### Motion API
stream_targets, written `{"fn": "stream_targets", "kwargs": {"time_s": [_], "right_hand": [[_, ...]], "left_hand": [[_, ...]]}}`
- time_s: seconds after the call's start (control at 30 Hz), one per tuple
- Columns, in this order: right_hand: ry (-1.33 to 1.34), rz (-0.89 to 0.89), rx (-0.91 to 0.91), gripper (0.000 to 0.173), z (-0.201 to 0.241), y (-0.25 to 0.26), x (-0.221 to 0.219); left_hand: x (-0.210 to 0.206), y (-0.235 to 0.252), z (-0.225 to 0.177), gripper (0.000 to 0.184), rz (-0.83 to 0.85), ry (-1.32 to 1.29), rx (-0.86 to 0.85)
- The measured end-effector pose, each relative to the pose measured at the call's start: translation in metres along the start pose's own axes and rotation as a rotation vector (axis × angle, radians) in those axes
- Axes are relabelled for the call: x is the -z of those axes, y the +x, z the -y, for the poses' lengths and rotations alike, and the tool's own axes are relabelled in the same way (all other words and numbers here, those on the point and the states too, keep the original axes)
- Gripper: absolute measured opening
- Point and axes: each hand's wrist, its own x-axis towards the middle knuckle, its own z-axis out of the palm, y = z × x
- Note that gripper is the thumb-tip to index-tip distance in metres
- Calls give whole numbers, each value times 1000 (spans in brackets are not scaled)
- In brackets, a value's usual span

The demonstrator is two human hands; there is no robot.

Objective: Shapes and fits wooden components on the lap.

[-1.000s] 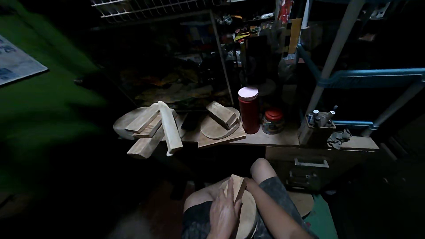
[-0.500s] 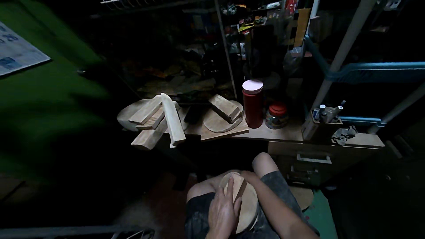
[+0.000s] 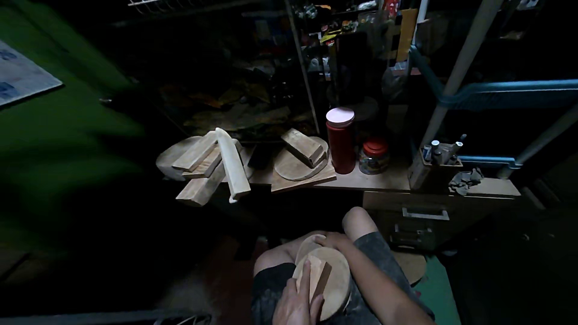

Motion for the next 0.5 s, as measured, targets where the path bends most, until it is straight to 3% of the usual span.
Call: {"fn": "stream_targets", "kwargs": {"time_s": [0.23, 0.37, 0.43, 0.5], "right_hand": [[3, 15, 9, 81, 1, 2, 2], [258, -126, 102, 48, -11, -13, -8], [344, -223, 143, 44, -25, 4, -20], [280, -211, 170, 46, -26, 10, -19]], "left_hand": [[1, 18, -11, 77, -20, -19, 6], [0, 52, -25, 77, -1, 22, 35], [0, 66, -32, 78, 7, 54, 44], [1, 74, -36, 79, 16, 76, 54]]}}
